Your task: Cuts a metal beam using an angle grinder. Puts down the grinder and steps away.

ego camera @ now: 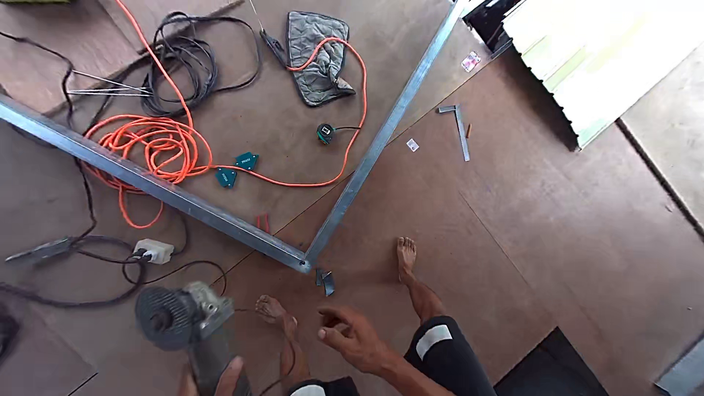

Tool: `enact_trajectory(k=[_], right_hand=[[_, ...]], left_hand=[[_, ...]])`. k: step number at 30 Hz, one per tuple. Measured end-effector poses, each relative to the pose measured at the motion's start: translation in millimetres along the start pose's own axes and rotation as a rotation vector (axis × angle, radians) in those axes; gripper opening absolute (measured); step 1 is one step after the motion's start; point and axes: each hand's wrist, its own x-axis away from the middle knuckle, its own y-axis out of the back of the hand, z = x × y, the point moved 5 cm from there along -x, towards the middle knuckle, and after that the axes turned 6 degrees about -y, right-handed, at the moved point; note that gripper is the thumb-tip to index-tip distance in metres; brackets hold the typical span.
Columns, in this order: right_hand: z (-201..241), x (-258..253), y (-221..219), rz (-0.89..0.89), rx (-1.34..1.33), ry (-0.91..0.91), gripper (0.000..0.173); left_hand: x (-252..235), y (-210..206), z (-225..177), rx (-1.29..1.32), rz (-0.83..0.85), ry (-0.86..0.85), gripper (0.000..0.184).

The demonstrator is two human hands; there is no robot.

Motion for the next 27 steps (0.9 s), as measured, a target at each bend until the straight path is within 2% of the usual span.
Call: enact_trajectory(k=[2,4,5,8,11,15,18,22,27], right_hand=[[31,-2,40,0.162,-0.039,0.030,0.070],[66,-5,91,0.188,-0.151,0.061,0.082],[78,-3,116,0.149,-0.247,0.058,0.083],[96,2,192,-0.105,-0.588,0.025,0.061],[90,-1,273,-0.237,-0.725,0.079,0.059],[76,-21,376,-0.499,-0.712,0.094,0.062],[78,-54,436,-0.626,-0.700,0.162,0.049],[82,-109,491,-0.750,-0.579,0.114,0.039],[69,-200,541,-0.849,-0.471,0.086,0.041]], left_hand=[[-2,-66,-74,-0.125,0.072,-0.072,0.077],[-20,-143,-138,-0.118,0.173,-0.155,0.077],[-27,-182,-166,-0.098,0.243,-0.187,0.078],[-42,-286,-232,-0.111,0.444,-0.255,0.073],[-55,-363,-277,-0.090,0.660,-0.215,0.080],[-57,-442,-289,-0.156,0.882,-0.139,0.078],[-75,-493,-277,-0.115,0.803,-0.181,0.069],[-124,-556,-267,-0.123,0.827,-0.119,0.071],[-203,-623,-238,0.006,0.920,0.043,0.069]])
